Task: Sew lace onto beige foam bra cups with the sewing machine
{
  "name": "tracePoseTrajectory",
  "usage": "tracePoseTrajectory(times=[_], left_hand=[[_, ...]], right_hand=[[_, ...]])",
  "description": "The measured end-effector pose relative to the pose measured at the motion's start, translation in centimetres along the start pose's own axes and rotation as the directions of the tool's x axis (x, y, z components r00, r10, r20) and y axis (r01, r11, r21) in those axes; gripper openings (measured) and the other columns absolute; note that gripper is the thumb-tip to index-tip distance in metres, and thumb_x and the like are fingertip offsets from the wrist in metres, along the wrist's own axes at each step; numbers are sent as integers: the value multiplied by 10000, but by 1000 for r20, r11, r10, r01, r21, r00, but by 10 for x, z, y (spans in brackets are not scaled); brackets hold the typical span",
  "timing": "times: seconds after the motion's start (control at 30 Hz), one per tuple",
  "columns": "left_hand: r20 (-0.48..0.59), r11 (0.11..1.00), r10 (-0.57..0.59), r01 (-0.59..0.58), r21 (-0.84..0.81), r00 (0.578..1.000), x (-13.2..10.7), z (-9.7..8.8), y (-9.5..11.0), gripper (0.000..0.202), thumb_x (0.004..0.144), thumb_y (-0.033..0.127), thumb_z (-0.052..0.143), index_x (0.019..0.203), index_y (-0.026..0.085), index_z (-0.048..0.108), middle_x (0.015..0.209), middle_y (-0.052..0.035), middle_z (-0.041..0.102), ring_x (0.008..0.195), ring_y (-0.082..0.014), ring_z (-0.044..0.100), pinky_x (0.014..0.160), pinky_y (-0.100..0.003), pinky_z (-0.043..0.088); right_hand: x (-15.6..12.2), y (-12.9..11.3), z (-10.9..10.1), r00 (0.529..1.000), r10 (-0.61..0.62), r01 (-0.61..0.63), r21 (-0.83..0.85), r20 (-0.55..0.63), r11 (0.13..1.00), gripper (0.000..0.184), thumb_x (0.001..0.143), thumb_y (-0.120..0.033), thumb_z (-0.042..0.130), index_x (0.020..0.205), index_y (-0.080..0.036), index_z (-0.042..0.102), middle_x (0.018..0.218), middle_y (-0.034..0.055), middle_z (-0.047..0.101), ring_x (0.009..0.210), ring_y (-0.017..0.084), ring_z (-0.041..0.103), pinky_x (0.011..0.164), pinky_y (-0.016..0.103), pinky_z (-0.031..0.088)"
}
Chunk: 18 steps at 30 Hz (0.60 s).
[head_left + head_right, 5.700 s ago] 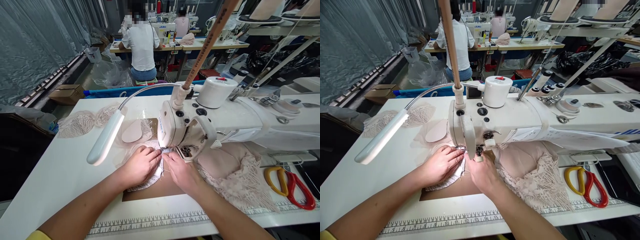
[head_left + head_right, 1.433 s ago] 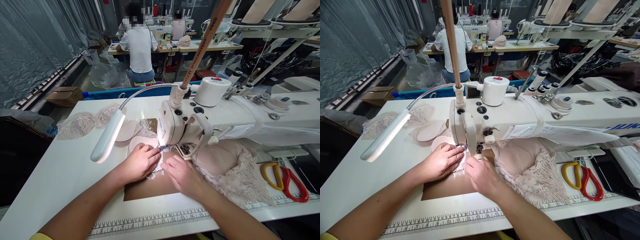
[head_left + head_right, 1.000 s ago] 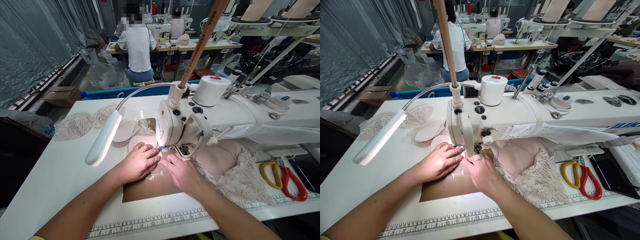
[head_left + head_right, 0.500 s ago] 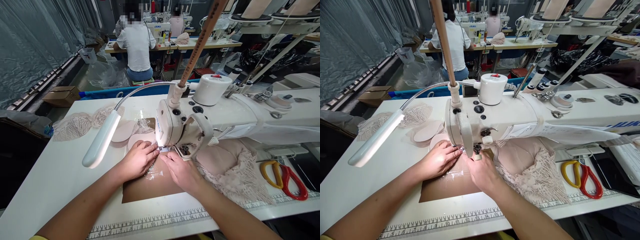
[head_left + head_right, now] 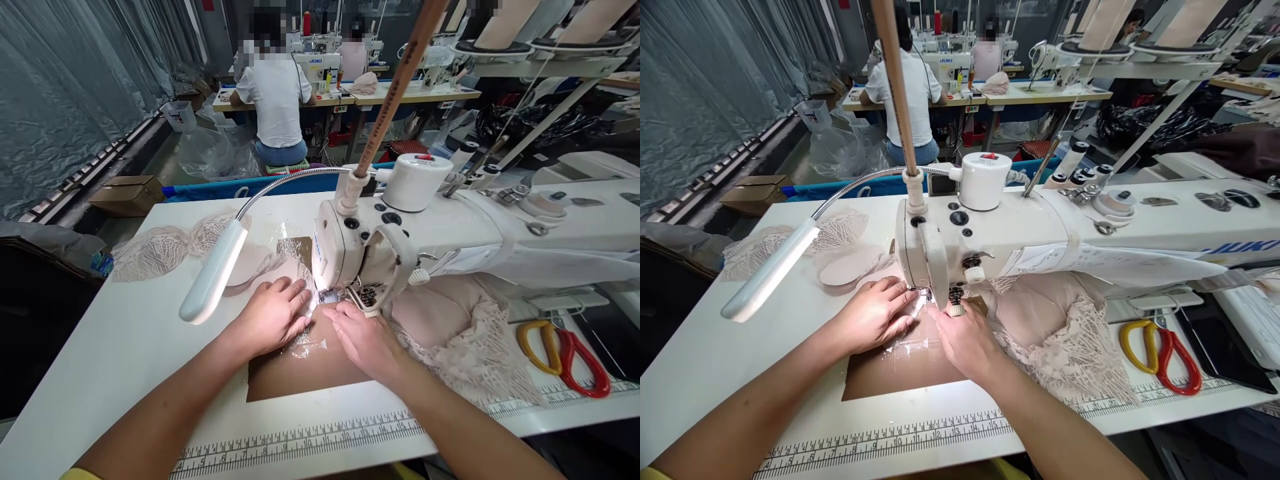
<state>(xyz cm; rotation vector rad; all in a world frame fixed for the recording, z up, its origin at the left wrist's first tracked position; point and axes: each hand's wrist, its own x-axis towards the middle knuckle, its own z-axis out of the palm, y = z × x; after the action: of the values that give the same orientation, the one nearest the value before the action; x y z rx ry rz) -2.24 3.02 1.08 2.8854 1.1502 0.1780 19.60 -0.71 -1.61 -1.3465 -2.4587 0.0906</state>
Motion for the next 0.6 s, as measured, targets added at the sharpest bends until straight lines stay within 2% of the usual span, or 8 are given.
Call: tracePoseTrajectory(times=[0.17, 0.27, 0.43, 0.6], left_hand=[[44, 1000, -25, 26, -2, 999, -9, -9, 8, 279, 937, 329, 443, 904, 149, 653, 866, -101, 651, 733, -222, 582, 616, -347, 484], [25, 999, -43, 44, -32, 999, -9, -8, 12, 233, 909, 321, 486, 882, 154, 647, 795, -95, 632, 678, -216, 569, 565, -338, 469], [-24, 988, 16, -19, -155, 1000, -5, 0, 20, 283, 926, 332, 486, 1090, 147, 622, 1072, -115, 636, 953, -246, 570, 792, -370, 501], [-50, 990, 45, -51, -134, 998, -5, 9, 25, 333, 954, 290, 425, 1200, 126, 578, 1244, -121, 599, 1032, -259, 541, 861, -404, 470]], right_hand=[[0, 1, 0, 1000, 11, -11, 13, 7, 1000, 326, 873, -99, 474, 1141, -175, 646, 868, 66, 651, 715, 174, 584, 620, 270, 448], [-1, 1, -1, 1000, 2, -2, 12, 5, 1000, 321, 862, -77, 477, 1116, -178, 646, 821, 54, 640, 716, 173, 586, 623, 264, 451], [-1, 0, -2, 1000, -13, 14, 29, -12, 999, 292, 888, -94, 459, 1097, -179, 644, 804, 50, 636, 721, 174, 582, 634, 267, 445], [-1, -1, -3, 998, -49, 50, 39, -45, 998, 267, 900, -101, 439, 1030, -177, 659, 799, 54, 631, 726, 170, 569, 651, 273, 422]])
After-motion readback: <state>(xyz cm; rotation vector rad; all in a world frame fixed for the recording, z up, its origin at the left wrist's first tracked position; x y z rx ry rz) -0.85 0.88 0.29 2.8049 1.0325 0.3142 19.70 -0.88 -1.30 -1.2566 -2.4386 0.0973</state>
